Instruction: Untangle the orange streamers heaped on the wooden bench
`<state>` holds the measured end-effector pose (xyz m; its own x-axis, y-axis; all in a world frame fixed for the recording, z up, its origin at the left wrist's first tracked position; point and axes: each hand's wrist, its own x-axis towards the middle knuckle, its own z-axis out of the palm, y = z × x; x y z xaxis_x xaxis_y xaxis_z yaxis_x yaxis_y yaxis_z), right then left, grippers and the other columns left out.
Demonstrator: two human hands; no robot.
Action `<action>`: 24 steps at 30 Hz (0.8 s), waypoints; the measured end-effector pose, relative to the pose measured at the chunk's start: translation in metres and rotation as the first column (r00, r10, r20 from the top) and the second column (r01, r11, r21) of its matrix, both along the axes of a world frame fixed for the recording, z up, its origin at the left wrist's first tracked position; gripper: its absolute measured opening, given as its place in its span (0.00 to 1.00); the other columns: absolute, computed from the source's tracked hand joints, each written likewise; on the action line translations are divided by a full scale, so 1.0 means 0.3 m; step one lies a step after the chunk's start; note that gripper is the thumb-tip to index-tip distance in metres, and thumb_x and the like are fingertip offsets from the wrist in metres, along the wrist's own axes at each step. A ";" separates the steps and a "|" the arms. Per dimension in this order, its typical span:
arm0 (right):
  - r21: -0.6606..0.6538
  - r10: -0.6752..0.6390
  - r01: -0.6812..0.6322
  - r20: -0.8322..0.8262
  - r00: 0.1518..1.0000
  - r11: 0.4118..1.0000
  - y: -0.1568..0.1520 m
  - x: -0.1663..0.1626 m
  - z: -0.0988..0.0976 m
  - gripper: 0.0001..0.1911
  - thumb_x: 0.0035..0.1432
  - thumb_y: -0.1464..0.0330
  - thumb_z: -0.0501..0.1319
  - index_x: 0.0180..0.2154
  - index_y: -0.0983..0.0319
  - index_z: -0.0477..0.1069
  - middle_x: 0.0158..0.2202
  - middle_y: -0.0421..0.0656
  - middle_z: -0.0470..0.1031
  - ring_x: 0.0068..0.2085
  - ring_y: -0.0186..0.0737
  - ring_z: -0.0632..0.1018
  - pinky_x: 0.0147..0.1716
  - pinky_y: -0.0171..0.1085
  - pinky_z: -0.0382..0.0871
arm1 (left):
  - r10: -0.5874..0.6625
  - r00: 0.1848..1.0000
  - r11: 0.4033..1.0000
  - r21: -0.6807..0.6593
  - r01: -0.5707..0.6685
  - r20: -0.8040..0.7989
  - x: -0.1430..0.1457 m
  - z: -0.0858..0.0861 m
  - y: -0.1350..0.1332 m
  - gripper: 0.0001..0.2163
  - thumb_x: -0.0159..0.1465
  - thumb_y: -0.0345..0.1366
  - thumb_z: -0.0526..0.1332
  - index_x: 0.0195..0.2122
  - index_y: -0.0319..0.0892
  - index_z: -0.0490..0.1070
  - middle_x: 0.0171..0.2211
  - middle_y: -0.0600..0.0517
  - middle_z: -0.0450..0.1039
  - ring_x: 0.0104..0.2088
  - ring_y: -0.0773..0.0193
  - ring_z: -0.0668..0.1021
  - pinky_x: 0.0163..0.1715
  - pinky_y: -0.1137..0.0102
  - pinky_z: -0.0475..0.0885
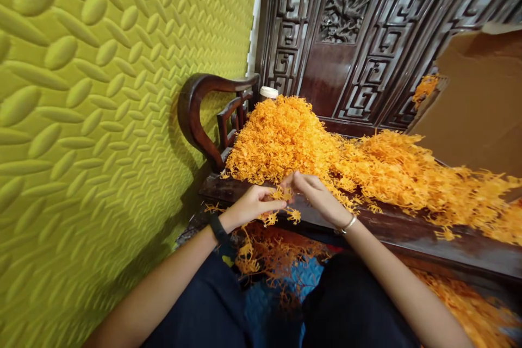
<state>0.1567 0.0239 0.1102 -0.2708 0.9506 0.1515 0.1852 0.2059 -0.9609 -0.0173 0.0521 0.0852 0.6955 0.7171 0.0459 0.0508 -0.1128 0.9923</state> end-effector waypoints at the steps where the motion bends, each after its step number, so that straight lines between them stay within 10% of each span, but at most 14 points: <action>1: 0.008 0.042 -0.043 0.057 0.997 0.999 -0.004 0.005 0.006 0.23 0.51 0.48 0.58 0.28 0.64 0.69 0.24 0.40 0.71 0.24 0.31 0.72 0.27 0.33 0.67 | -0.021 1.000 0.999 0.028 0.021 0.000 0.001 -0.003 0.001 0.11 0.54 0.41 0.63 0.32 0.38 0.77 0.21 0.54 0.70 0.19 0.72 0.64 0.19 0.75 0.54; 9: -0.243 0.467 -0.412 0.248 0.849 0.878 -0.021 0.045 -0.012 0.15 0.47 0.59 0.66 0.28 0.64 0.68 0.22 0.38 0.73 0.23 0.31 0.74 0.25 0.31 0.67 | -0.189 0.960 0.958 0.174 0.226 -0.206 -0.013 0.002 -0.010 0.10 0.48 0.38 0.67 0.18 0.37 0.70 0.15 0.58 0.62 0.18 0.74 0.61 0.19 0.75 0.53; 14: -0.353 0.625 -0.533 0.244 0.741 0.769 -0.031 0.038 -0.006 0.12 0.48 0.62 0.65 0.26 0.65 0.71 0.19 0.35 0.69 0.19 0.26 0.68 0.21 0.28 0.61 | -0.421 0.879 0.897 0.041 0.440 -0.223 -0.020 0.031 -0.019 0.07 0.49 0.34 0.65 0.18 0.39 0.70 0.16 0.57 0.64 0.18 0.73 0.63 0.20 0.75 0.58; 24: -0.262 0.583 -0.605 -0.166 0.795 0.751 -0.028 -0.003 -0.026 0.10 0.44 0.66 0.66 0.21 0.66 0.70 0.19 0.35 0.65 0.21 0.26 0.62 0.23 0.30 0.53 | -0.441 0.897 0.894 -0.075 0.442 0.027 -0.039 0.046 -0.031 0.12 0.46 0.42 0.63 0.12 0.42 0.67 0.12 0.54 0.62 0.13 0.72 0.59 0.16 0.70 0.51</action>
